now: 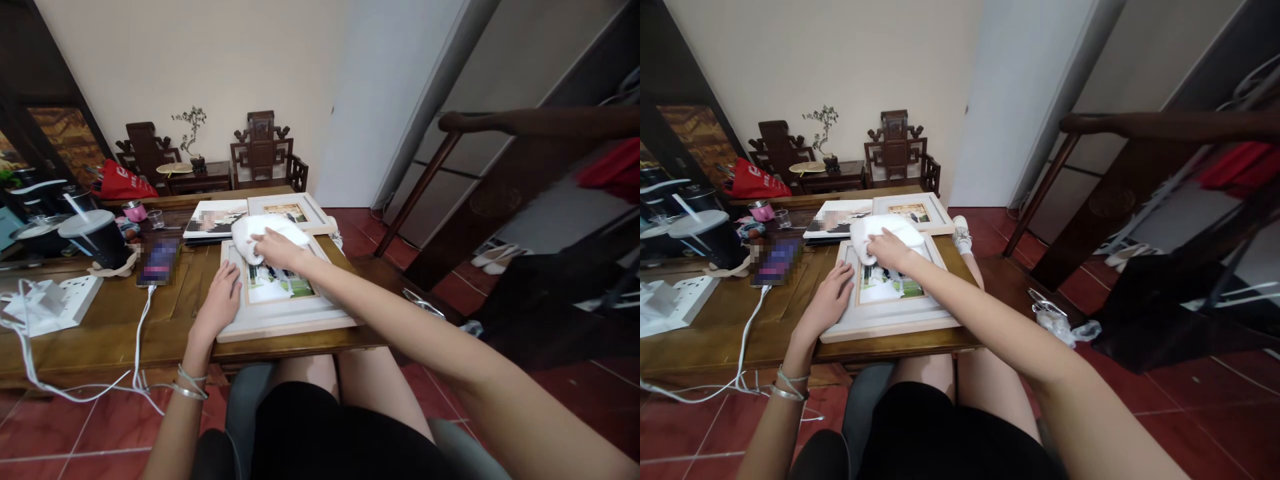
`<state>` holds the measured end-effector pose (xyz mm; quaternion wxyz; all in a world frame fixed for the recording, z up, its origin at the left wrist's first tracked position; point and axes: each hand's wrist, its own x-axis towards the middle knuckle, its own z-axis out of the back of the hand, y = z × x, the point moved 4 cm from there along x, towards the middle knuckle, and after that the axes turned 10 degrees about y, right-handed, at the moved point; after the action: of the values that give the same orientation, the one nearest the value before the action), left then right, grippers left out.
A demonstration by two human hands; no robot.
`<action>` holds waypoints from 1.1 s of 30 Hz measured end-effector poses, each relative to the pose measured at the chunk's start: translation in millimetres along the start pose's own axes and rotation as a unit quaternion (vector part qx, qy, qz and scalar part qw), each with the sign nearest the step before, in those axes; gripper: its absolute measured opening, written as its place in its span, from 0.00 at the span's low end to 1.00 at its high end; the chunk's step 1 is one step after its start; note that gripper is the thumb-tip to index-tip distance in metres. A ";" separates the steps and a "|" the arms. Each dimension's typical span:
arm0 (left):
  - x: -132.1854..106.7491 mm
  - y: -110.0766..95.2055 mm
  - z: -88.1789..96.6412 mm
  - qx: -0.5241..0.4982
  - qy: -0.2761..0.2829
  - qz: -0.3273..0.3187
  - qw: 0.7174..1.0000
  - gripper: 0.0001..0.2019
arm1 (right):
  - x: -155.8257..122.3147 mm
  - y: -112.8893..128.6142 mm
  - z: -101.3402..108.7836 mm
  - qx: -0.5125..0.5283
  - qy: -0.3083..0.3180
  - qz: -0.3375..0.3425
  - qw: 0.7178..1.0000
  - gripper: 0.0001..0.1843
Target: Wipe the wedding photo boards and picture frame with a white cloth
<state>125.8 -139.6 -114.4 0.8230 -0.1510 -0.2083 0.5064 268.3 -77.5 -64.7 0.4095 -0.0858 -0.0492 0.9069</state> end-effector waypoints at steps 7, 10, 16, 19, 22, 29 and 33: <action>-1.7 -1.7 0.2 -0.003 0.005 0.011 1.000 0.20 | -50.7 -52.3 -1.1 -0.004 0.053 -0.107 0.993 0.18; -1.6 -0.2 0.5 -0.005 -0.002 0.016 1.000 0.20 | -69.8 -65.9 -3.1 -0.005 0.064 -0.141 0.988 0.18; -1.4 1.4 0.8 -0.018 -0.006 0.011 1.000 0.20 | -107.9 -50.2 -7.4 0.019 0.087 -0.114 0.989 0.20; -1.7 2.2 0.0 -0.022 -0.011 0.007 1.000 0.21 | -141.6 -26.3 -3.6 0.064 0.104 -0.067 0.990 0.21; -1.8 3.2 -1.3 -0.023 -0.016 0.002 1.000 0.20 | -180.5 -2.2 3.4 0.115 0.126 -0.054 0.984 0.20; -2.1 0.6 -1.1 -0.014 -0.011 -0.001 1.000 0.19 | -194.9 4.8 6.1 0.182 0.130 -0.103 0.969 0.22; -2.1 -0.8 0.6 -0.003 -0.002 -0.003 1.000 0.19 | -142.2 -30.6 -4.5 0.140 0.083 -0.088 0.983 0.21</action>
<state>125.3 -141.8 -114.0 0.8237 -0.1514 -0.2118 0.5037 384.0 -164.0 -47.9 0.4986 -0.0978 0.1045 0.8549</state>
